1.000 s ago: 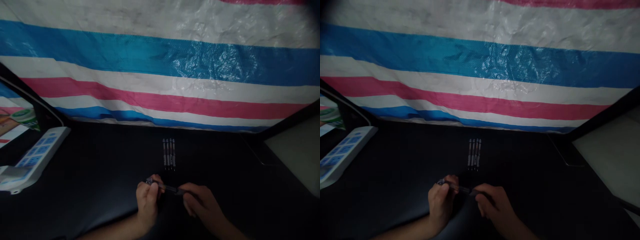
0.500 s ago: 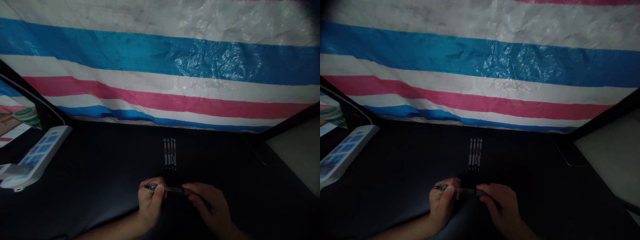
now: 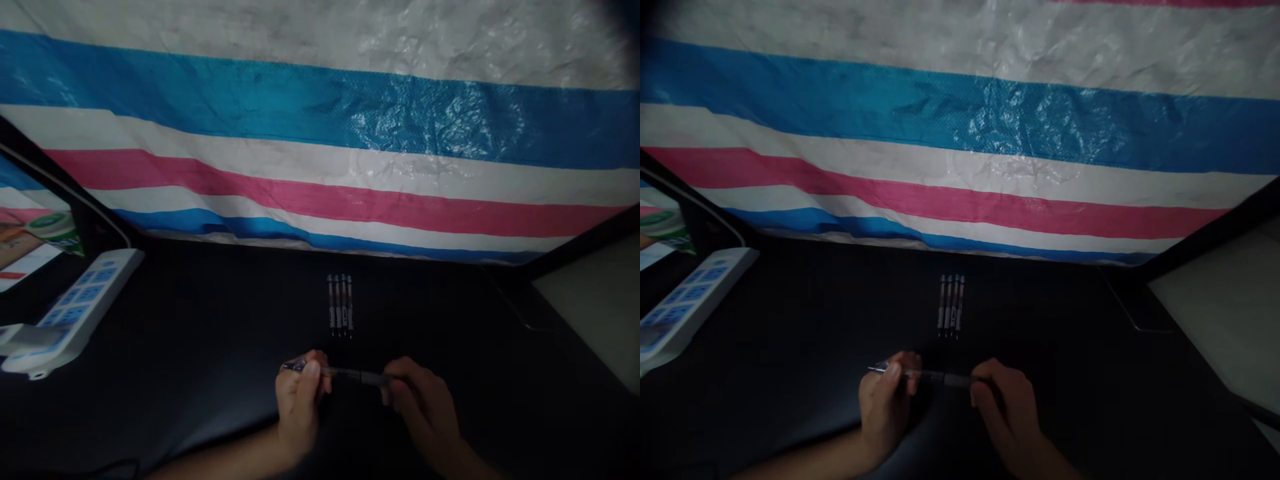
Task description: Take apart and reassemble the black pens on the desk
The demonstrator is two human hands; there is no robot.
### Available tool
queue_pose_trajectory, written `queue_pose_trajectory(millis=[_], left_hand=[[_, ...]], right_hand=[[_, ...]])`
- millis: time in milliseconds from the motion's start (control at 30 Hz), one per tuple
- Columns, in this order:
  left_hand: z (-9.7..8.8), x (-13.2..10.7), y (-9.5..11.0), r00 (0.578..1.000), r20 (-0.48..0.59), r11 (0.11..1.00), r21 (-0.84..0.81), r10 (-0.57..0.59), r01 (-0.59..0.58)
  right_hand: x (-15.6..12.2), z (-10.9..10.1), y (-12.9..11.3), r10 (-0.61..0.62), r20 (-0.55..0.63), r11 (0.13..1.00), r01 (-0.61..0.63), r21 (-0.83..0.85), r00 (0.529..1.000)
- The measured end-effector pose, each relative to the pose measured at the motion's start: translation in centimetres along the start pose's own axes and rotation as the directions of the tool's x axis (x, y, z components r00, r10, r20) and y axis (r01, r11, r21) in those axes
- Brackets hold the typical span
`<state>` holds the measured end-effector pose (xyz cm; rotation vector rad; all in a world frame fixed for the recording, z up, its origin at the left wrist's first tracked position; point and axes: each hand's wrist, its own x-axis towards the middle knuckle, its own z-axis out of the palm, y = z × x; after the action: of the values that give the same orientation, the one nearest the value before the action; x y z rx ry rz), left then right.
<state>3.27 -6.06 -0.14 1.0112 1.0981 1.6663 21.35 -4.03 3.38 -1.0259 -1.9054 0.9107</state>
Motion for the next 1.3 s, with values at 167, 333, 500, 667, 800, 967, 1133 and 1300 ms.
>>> queue_pose_trajectory(millis=[167,333,500,667,800,967,1133,1300], left_hand=[[0.2,0.0,0.3,1.000,-0.008,0.999,-0.038,-0.015,0.014],[0.2,0.0,0.4,1.000,0.001,0.998,-0.057,-0.007,0.007],[0.3,-0.1,0.6,1.000,-0.002,0.999,-0.042,-0.007,0.007],[0.4,-0.1,0.7,1.000,-0.017,1.000,-0.025,0.004,-0.005],[0.3,-0.1,0.5,1.000,0.010,1.000,-0.023,0.017,-0.017],[0.0,0.1,0.4,1.000,0.001,1.000,-0.009,0.024,-0.024],[0.0,0.3,0.5,1.000,-0.010,0.998,0.059,0.027,-0.027],[-0.1,0.1,0.6,0.997,0.048,0.996,0.067,0.055,-0.058]], right_hand=[[-0.2,0.3,0.3,0.063,-0.008,0.991,-0.061,0.121,0.998],[-0.1,-0.1,0.3,0.137,0.064,0.972,-0.146,0.182,0.989],[-0.2,0.0,0.4,0.121,0.098,0.964,-0.140,0.225,0.988],[-0.6,0.3,0.4,0.185,0.003,0.928,-0.176,0.327,0.983],[-0.4,0.4,0.3,0.190,0.069,0.891,-0.202,0.406,0.979],[0.1,0.4,0.3,0.251,0.072,0.863,-0.257,0.435,0.965],[-0.2,0.6,0.5,0.205,0.064,0.763,-0.201,0.615,0.977],[-0.7,1.0,0.9,0.135,-0.005,0.745,-0.098,0.660,0.991]])
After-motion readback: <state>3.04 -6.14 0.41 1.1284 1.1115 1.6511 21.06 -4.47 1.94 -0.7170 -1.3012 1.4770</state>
